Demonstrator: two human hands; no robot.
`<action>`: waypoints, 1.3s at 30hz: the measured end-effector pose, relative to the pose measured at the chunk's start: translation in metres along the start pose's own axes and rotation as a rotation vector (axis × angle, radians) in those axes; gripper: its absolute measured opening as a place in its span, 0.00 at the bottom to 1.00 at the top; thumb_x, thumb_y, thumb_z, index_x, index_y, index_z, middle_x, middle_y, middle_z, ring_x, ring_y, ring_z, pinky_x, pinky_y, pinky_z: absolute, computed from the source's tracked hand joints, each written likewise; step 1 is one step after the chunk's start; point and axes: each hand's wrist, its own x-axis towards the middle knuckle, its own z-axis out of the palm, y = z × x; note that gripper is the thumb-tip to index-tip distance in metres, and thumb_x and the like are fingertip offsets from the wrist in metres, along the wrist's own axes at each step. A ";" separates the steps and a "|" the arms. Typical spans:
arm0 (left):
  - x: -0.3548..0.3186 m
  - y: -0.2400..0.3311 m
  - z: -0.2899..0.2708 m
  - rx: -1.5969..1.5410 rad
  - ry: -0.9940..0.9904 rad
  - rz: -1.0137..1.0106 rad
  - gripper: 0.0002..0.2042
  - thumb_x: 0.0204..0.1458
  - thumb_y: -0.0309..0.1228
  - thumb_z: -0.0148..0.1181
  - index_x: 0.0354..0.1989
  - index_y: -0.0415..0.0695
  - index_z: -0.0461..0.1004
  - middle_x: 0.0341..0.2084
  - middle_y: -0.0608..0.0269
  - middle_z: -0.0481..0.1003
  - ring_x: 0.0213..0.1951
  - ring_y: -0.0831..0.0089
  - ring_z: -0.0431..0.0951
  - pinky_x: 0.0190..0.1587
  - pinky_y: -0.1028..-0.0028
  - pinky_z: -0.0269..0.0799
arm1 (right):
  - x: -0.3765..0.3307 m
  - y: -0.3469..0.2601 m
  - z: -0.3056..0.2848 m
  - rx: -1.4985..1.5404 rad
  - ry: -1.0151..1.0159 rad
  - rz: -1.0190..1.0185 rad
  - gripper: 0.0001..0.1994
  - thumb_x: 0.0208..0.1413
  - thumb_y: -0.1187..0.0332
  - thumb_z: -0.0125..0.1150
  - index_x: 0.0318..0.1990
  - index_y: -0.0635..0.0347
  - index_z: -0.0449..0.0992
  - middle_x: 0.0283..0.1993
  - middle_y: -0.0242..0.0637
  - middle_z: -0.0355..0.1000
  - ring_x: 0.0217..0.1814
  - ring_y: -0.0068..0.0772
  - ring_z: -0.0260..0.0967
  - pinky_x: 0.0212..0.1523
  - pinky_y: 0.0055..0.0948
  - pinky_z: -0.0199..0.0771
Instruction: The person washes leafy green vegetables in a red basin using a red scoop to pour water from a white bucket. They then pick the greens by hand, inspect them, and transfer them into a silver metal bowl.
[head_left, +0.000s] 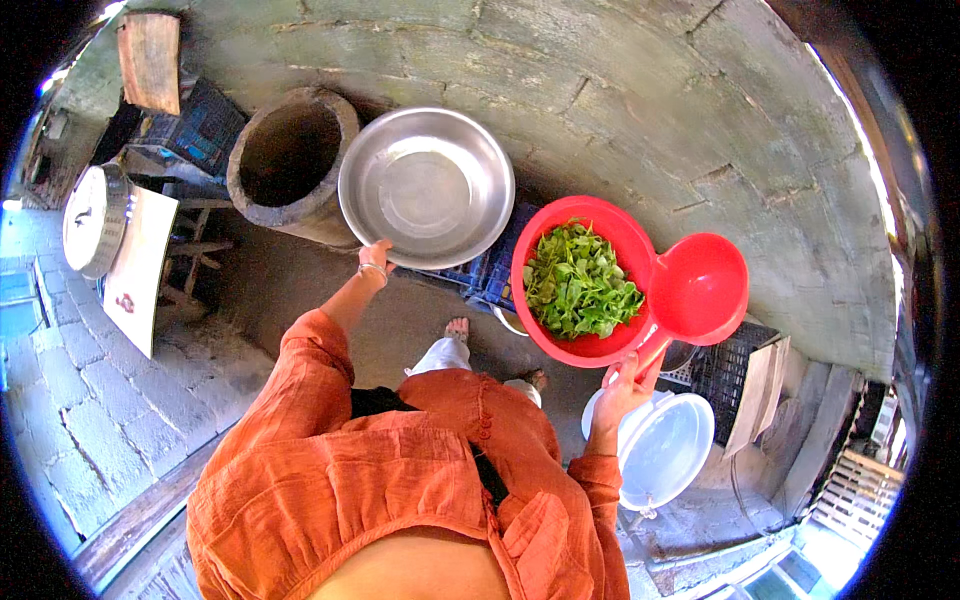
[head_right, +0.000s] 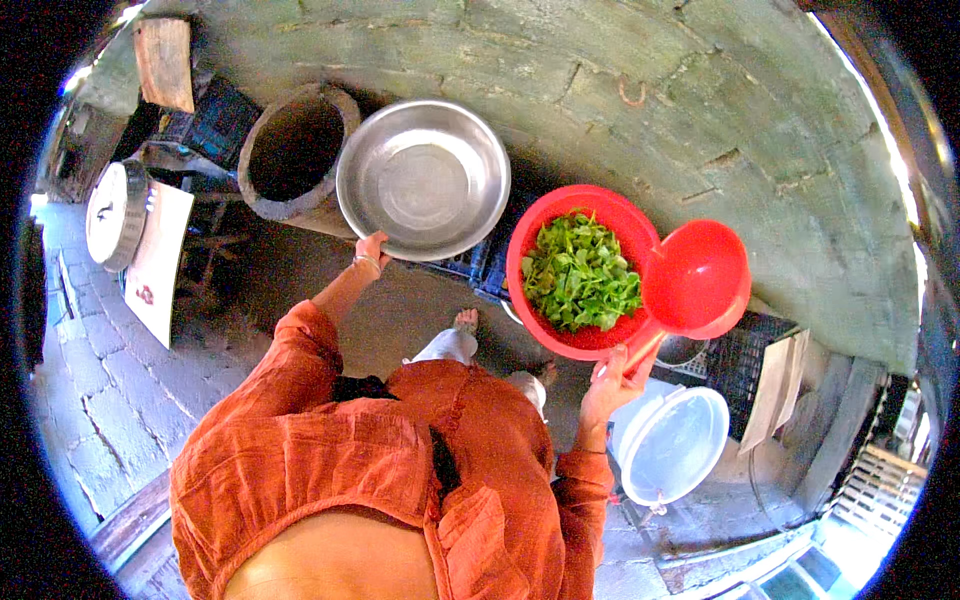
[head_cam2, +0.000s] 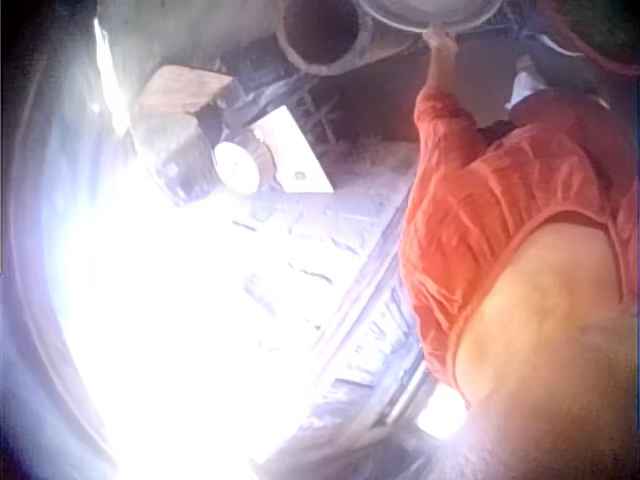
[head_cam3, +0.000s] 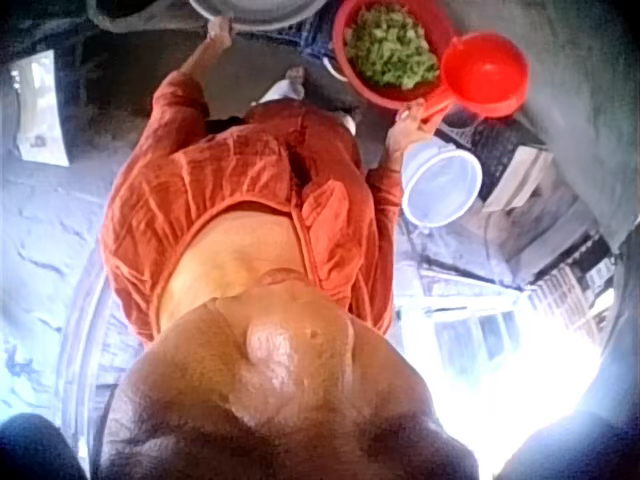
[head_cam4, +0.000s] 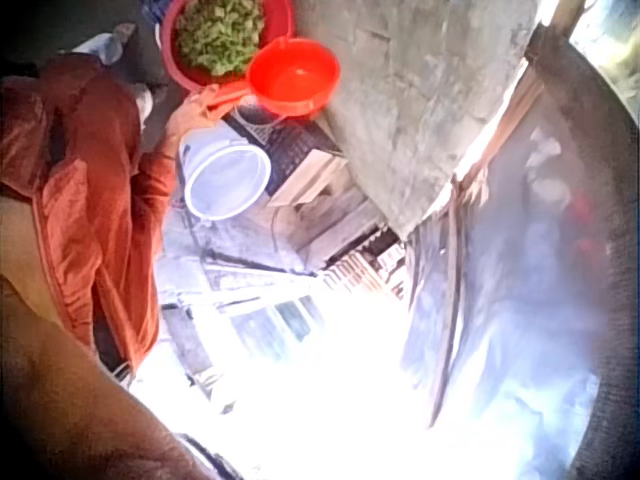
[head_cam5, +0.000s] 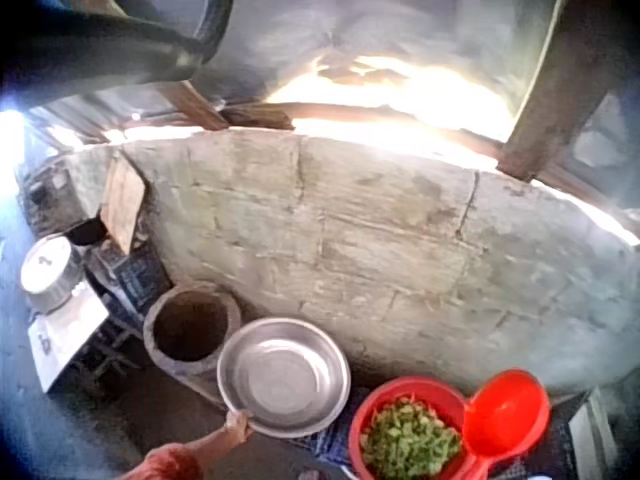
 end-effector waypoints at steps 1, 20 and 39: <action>0.035 -0.025 -0.013 -0.006 -0.002 0.041 0.10 0.40 0.29 0.56 0.31 0.38 0.69 0.22 0.60 0.69 0.17 0.71 0.68 0.13 0.73 0.63 | 0.000 0.000 0.000 0.004 0.011 -0.009 0.28 0.51 0.74 0.51 0.61 0.49 0.53 0.31 0.29 0.66 0.16 0.14 0.53 0.13 0.13 0.53; 0.087 -0.086 -0.019 0.304 0.116 0.194 0.28 0.41 0.31 0.62 0.52 0.53 0.57 0.49 0.69 0.63 0.46 0.68 0.65 0.37 0.66 0.71 | 0.024 0.092 -0.206 -0.019 0.636 -0.022 0.16 0.49 0.71 0.54 0.46 0.57 0.64 0.18 0.29 0.60 0.10 0.17 0.53 0.07 0.18 0.51; -0.232 -0.172 0.156 1.238 -0.474 1.377 0.45 0.31 0.21 0.60 0.63 0.50 0.46 0.60 0.43 0.44 0.60 0.48 0.48 0.60 0.58 0.45 | 0.042 0.321 -0.577 -1.148 0.517 0.723 0.10 0.40 0.66 0.52 0.28 0.63 0.73 0.31 0.52 0.72 0.37 0.52 0.70 0.34 0.44 0.68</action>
